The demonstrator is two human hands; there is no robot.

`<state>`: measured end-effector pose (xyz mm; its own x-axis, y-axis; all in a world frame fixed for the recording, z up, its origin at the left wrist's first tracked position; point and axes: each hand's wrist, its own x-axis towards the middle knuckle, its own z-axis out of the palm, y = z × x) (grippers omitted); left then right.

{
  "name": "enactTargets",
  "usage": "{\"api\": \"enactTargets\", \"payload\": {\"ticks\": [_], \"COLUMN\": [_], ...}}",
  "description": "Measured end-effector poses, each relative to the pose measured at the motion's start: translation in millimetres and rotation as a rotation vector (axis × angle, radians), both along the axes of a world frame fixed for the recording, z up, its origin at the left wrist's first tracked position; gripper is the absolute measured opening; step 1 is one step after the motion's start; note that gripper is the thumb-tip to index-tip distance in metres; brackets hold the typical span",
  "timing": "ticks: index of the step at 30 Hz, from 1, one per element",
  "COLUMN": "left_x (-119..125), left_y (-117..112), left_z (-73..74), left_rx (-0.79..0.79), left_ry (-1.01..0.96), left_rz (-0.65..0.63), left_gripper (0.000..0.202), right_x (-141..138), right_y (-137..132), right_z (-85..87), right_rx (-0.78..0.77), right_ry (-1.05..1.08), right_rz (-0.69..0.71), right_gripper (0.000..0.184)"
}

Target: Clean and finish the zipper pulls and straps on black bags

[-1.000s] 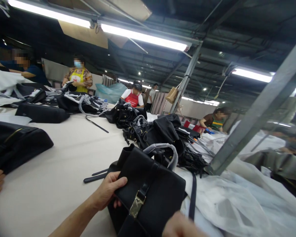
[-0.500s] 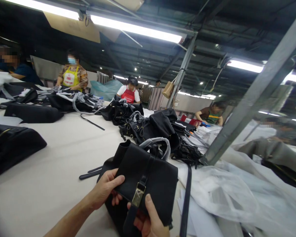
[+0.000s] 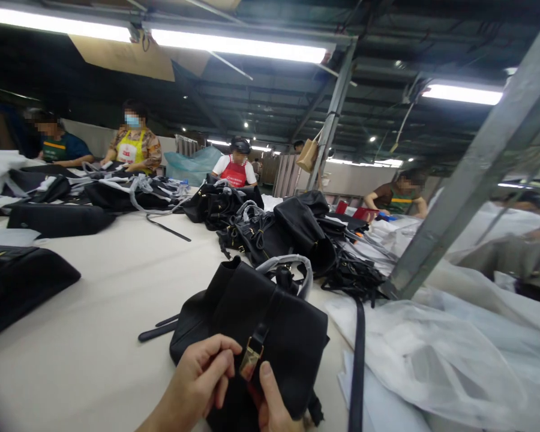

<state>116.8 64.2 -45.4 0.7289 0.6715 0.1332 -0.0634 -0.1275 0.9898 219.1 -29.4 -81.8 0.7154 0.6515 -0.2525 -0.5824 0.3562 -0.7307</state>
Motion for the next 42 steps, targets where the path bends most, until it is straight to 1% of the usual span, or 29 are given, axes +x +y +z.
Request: {"api": "enactTargets", "payload": {"ticks": [1, 2, 4, 5, 6, 7, 10, 11, 12, 13, 16, 18, 21, 25, 29, 31, 36, 39, 42], "left_x": [1.3, 1.6, -0.4, -2.5, -4.9, -7.4, -12.9, -13.7, -14.1, -14.0, -12.5, -11.0, -8.9, -7.1, -6.4, -5.9, -3.5, -4.8, -10.1], "left_y": [1.1, 2.6, 5.9, 7.3, 8.4, 9.2, 10.0, 10.0, 10.1, 10.3, 11.2, 11.5, 10.7, 8.5, 7.9, 8.4, 10.6, 12.4, 16.1], "left_z": [-0.8, -0.4, 3.1, 5.7, 8.2, 10.4, 13.0, 12.8, 12.4, 12.0, 12.1, 12.7, 13.0, 12.3, 9.6, 7.4, 3.4, 5.0, 10.8], "left_rx": [-0.105, -0.151, -0.129, -0.077, 0.016, 0.162, 0.783, 0.951, 1.066, 1.136, 1.255, 1.318, 1.382, 1.403, 1.399, 1.397, 1.394, 1.353, 1.246], "left_ry": [0.022, 0.033, 0.049, 0.059, 0.068, 0.063, -0.034, -0.07, -0.09, -0.094, -0.076, -0.075, -0.102, -0.123, -0.092, -0.073, -0.044, -0.054, -0.075], "left_rz": [-0.008, -0.01, -0.031, -0.048, -0.058, -0.062, -0.059, -0.061, -0.066, -0.069, -0.047, -0.039, -0.006, 0.034, 0.017, 0.01, 0.039, 0.029, -0.004], "left_gripper": [0.024, 0.023, 0.019, 0.016, 0.014, 0.013, 0.016, 0.018, 0.019, 0.02, 0.021, 0.023, 0.023, 0.022, 0.026, 0.025, 0.021, 0.021, 0.019], "right_x": [-2.5, -4.6, -6.2, -5.6, -4.5, -3.2, -0.7, -1.0, -1.8, -2.8, -6.0, -6.9, -7.3, -7.8, -8.6, -8.8, -8.8, -8.1, -8.0], "right_y": [1.4, 2.2, 2.1, 1.4, 0.5, -0.5, -2.3, -2.4, -2.2, -2.0, -1.7, -2.3, -3.6, -4.3, -5.2, -5.9, -5.7, -5.2, -6.4], "right_z": [-2.3, -3.2, -1.2, 0.9, 3.1, 5.1, 10.4, 12.3, 14.5, 17.2, 27.3, 33.6, 38.4, 36.1, 29.8, 25.7, 8.3, -0.2, 4.0], "right_rx": [0.006, 0.016, 0.031, 0.044, 0.057, 0.07, 0.098, 0.093, 0.082, 0.069, 0.038, 0.025, 0.03, 0.021, 0.015, 0.008, -0.089, -0.151, -0.125], "right_ry": [-0.012, -0.017, -0.016, -0.013, -0.001, 0.017, 0.069, 0.08, 0.089, 0.095, 0.112, 0.115, 0.112, 0.097, 0.049, 0.026, -0.04, -0.079, -0.081], "right_rz": [-0.014, -0.017, -0.011, -0.001, 0.011, 0.023, 0.042, 0.036, 0.023, 0.006, -0.056, -0.059, -0.024, -0.051, -0.014, -0.001, -0.013, -0.066, -0.052], "right_gripper": [0.029, 0.029, 0.032, 0.034, 0.035, 0.035, 0.029, 0.029, 0.03, 0.033, 0.039, 0.036, 0.031, 0.036, 0.038, 0.037, 0.036, 0.035, 0.035]}}
